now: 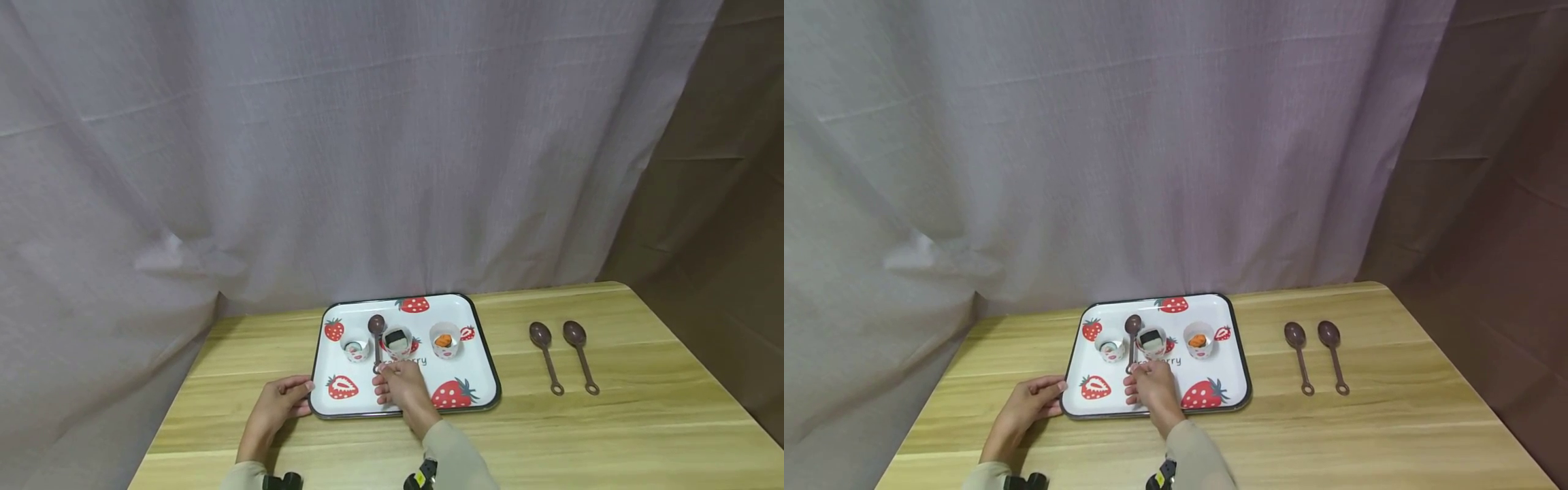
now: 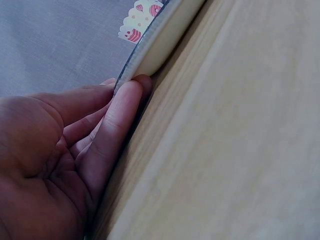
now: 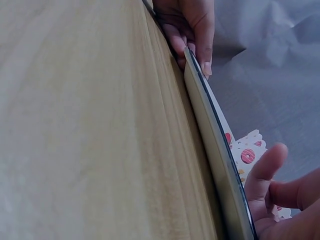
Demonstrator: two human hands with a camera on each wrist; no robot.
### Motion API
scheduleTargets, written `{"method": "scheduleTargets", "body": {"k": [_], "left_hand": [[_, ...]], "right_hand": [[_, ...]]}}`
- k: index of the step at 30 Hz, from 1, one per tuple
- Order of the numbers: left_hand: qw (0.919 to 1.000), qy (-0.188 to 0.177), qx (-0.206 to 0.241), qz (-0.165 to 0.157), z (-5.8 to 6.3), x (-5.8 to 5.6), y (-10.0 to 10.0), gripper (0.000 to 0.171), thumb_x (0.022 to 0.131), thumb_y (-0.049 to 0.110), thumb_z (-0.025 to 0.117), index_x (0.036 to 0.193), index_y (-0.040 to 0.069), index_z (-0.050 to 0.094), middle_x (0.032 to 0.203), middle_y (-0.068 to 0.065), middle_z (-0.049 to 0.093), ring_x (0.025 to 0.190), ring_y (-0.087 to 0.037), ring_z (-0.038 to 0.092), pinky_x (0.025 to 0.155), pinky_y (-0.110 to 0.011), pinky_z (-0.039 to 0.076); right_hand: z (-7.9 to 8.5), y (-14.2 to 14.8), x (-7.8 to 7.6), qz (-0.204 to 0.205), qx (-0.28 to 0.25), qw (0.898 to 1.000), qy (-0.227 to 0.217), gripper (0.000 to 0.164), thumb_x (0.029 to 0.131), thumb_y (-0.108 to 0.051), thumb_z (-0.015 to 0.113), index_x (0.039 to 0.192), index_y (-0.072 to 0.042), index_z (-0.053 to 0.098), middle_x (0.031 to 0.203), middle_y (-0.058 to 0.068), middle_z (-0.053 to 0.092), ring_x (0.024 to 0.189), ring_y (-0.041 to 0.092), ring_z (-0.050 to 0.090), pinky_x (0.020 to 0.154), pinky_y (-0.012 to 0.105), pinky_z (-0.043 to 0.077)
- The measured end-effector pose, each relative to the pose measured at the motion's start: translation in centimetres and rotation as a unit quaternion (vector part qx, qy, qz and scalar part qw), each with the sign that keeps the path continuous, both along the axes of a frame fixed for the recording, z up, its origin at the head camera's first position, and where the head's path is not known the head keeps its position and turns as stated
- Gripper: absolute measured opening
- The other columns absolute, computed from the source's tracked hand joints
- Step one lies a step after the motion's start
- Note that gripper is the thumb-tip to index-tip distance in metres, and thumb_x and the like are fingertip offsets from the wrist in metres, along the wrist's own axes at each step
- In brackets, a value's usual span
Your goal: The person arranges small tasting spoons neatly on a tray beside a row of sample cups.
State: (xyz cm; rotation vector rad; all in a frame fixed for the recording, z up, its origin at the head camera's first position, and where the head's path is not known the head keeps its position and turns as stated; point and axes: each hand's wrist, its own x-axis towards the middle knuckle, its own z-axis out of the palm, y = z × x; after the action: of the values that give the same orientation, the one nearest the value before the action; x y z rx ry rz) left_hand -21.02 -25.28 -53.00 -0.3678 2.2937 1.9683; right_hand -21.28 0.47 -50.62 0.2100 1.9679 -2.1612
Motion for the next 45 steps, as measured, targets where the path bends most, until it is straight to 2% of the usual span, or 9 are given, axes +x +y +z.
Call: {"method": "scheduleTargets", "body": {"k": [5, 11, 15, 21, 29, 37, 45], "left_hand": [[1.0000, 0.000, 0.001, -0.007, 0.07, 0.11, -0.11, 0.034, 0.101, 0.003, 0.068, 0.128, -0.017, 0.064, 0.096, -0.018, 0.077, 0.076, -0.020, 0.074, 0.069, -0.033, 0.069], [1.0000, 0.000, -0.004, -0.004, 0.07, 0.14, -0.18, 0.034, 0.101, 0.003, 0.069, 0.128, -0.016, 0.065, 0.097, -0.018, 0.077, 0.076, -0.021, 0.074, 0.070, -0.033, 0.069], [1.0000, -0.003, -0.003, 0.002, -0.13, 0.11, -0.19, 0.034, 0.101, 0.002, 0.068, 0.128, -0.017, 0.064, 0.097, -0.018, 0.077, 0.076, -0.021, 0.074, 0.069, -0.033, 0.069], [1.0000, -0.006, -0.001, 0.007, -0.25, 0.08, -0.12, 0.031, 0.101, 0.001, 0.068, 0.127, -0.016, 0.065, 0.096, -0.019, 0.077, 0.075, -0.021, 0.073, 0.068, -0.034, 0.069], [1.0000, -0.003, 0.000, 0.002, -0.19, 0.18, -0.18, 0.033, 0.101, 0.001, 0.067, 0.128, -0.018, 0.064, 0.095, -0.018, 0.077, 0.075, -0.021, 0.074, 0.068, -0.033, 0.069], [1.0000, -0.003, 0.001, -0.004, -0.14, 0.27, -0.23, 0.034, 0.101, 0.002, 0.068, 0.129, -0.018, 0.064, 0.095, -0.017, 0.077, 0.075, -0.020, 0.074, 0.069, -0.032, 0.069], [1.0000, -0.005, -0.001, -0.003, 0.07, 0.18, -0.11, 0.033, 0.101, 0.002, 0.067, 0.128, -0.016, 0.065, 0.097, -0.017, 0.077, 0.078, -0.020, 0.074, 0.071, -0.031, 0.068]], "right_hand": [[0.07, -0.08, 0.04, -0.001, 0.010, 1.000, -0.004, 0.026, 0.109, -0.008, 0.054, 0.115, 0.016, 0.064, 0.080, 0.008, 0.071, 0.060, 0.007, 0.060, 0.045, 0.015, 0.051], [0.12, -0.23, 0.18, 0.004, 0.056, 0.998, -0.004, 0.024, 0.107, -0.008, 0.056, 0.111, 0.011, 0.069, 0.077, 0.006, 0.072, 0.058, 0.005, 0.057, 0.041, 0.012, 0.039], [-0.04, -0.44, 0.18, 0.013, 0.084, 0.996, 0.010, 0.021, 0.104, -0.007, 0.058, 0.105, 0.009, 0.072, 0.070, 0.002, 0.071, 0.053, 0.004, 0.052, 0.040, 0.012, 0.036], [-0.09, -0.55, 0.33, 0.018, 0.121, 0.992, 0.026, 0.021, 0.103, -0.007, 0.059, 0.097, 0.007, 0.074, 0.065, 0.002, 0.070, 0.050, 0.005, 0.051, 0.038, 0.013, 0.038], [-0.15, -0.66, 0.30, 0.015, 0.136, 0.990, 0.025, 0.020, 0.103, -0.006, 0.057, 0.105, 0.007, 0.072, 0.066, 0.005, 0.071, 0.051, 0.006, 0.054, 0.038, 0.014, 0.042], [-0.15, -0.52, 0.14, 0.019, 0.149, 0.988, 0.024, 0.022, 0.106, -0.008, 0.057, 0.106, 0.007, 0.072, 0.066, 0.006, 0.070, 0.050, 0.007, 0.054, 0.038, 0.017, 0.045], [-0.25, -0.05, -0.27, 0.024, 0.164, 0.986, 0.028, 0.031, 0.106, -0.013, 0.060, 0.082, 0.004, 0.071, 0.061, 0.005, 0.066, 0.044, 0.007, 0.052, 0.039, 0.022, 0.053]]}}
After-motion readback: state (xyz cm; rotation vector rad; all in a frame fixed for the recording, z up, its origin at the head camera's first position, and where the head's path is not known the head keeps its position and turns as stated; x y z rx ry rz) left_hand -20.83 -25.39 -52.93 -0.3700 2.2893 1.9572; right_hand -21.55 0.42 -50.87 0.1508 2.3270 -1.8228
